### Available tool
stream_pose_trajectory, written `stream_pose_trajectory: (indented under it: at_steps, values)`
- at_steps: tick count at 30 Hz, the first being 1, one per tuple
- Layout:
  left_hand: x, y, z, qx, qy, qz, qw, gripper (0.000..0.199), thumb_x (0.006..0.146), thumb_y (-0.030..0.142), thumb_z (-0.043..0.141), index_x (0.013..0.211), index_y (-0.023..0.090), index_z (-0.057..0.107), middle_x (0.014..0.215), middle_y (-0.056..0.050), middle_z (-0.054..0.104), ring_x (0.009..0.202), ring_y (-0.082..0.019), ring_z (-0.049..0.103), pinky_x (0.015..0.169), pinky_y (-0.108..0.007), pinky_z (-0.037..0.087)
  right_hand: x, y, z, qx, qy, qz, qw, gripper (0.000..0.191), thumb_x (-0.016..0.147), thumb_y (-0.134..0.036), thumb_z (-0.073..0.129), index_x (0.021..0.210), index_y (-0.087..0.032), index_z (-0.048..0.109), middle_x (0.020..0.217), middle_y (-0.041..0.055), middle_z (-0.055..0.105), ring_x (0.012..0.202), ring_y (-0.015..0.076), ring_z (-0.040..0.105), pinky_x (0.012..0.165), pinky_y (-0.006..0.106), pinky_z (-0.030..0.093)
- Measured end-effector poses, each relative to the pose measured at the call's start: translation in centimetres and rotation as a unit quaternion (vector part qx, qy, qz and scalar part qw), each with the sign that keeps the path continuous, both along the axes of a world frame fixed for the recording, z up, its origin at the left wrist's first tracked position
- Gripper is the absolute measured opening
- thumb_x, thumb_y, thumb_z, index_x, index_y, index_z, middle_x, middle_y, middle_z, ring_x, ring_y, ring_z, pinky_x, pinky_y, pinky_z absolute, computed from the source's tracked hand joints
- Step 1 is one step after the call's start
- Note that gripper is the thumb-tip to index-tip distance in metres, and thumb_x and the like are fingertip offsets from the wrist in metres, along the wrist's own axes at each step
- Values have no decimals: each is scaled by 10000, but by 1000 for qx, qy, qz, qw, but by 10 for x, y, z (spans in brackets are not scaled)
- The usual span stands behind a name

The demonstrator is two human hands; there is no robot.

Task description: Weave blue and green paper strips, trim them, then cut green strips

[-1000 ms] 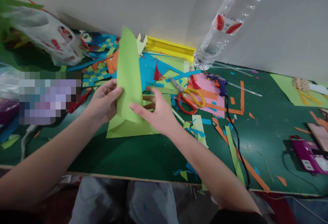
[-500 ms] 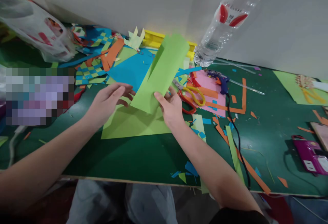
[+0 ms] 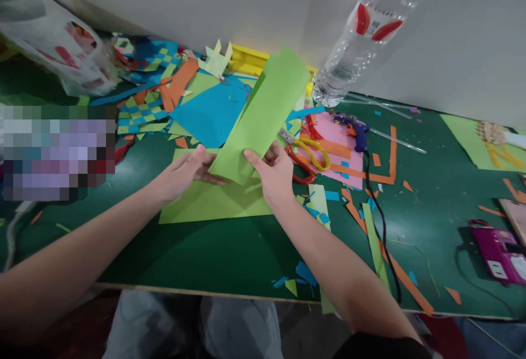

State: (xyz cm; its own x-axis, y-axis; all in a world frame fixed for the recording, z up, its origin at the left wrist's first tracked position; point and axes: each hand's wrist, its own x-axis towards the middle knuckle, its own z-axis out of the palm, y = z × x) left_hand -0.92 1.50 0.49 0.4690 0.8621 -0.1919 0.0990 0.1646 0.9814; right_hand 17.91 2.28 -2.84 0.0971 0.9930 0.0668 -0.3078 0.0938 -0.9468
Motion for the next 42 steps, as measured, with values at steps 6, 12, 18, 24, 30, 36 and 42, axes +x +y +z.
stream_pose_trajectory:
  at_steps: [6, 12, 18, 24, 30, 36, 42]
  values:
    - [-2, 0, -4, 105, 121, -22, 987, 454, 812, 605, 617, 794, 163, 716, 712, -52, 694, 725, -219, 691, 629, -295, 549, -1, -1, -4, 19, -18, -16, 1000, 410, 640, -347, 847, 987, -255, 649, 1067, 23, 753, 997, 206, 712, 909, 380, 596]
    - [-3, 3, 0, 144, 194, -19, 970, 388, 858, 520, 572, 780, 174, 730, 660, -32, 695, 617, -172, 651, 509, -236, 478, 0, -4, 0, 25, -26, 47, 998, 405, 630, -353, 852, 982, -255, 677, 1034, 17, 769, 963, 209, 729, 867, 382, 618]
    - [-3, 3, -3, 135, 167, -28, 976, 362, 842, 519, 597, 829, 183, 732, 760, -38, 740, 664, -177, 678, 552, -248, 523, 0, -9, 4, 3, -58, 75, 996, 337, 597, -355, 870, 888, -250, 737, 1001, 30, 777, 932, 228, 740, 850, 410, 635]
    - [-3, 2, -4, 93, 133, -41, 986, 338, 826, 509, 641, 879, 193, 746, 883, -50, 767, 785, -215, 716, 675, -296, 580, -2, -10, 5, 11, -61, 49, 997, 301, 624, -357, 857, 889, -266, 749, 993, 17, 778, 929, 226, 738, 855, 418, 633]
    - [-2, 2, -2, 93, 148, -44, 984, 365, 835, 524, 615, 842, 187, 755, 854, -62, 766, 783, -227, 718, 700, -328, 585, -2, -10, 5, 21, -47, 55, 997, 243, 632, -314, 855, 846, -269, 747, 984, 1, 780, 939, 217, 738, 844, 396, 638]
    - [-2, 2, -2, 86, 143, -49, 985, 347, 831, 514, 622, 860, 192, 749, 866, -50, 772, 820, -230, 725, 748, -340, 585, -2, -10, 4, 4, -50, 53, 997, 303, 620, -330, 860, 893, -260, 748, 998, 17, 778, 934, 228, 738, 852, 419, 635]
    - [-2, 1, -3, 77, 145, -40, 986, 327, 818, 507, 635, 844, 205, 756, 840, -43, 766, 775, -226, 719, 713, -345, 589, -1, -9, 3, 5, -51, 58, 997, 317, 617, -335, 863, 903, -261, 748, 1012, 20, 776, 949, 230, 736, 875, 426, 629]
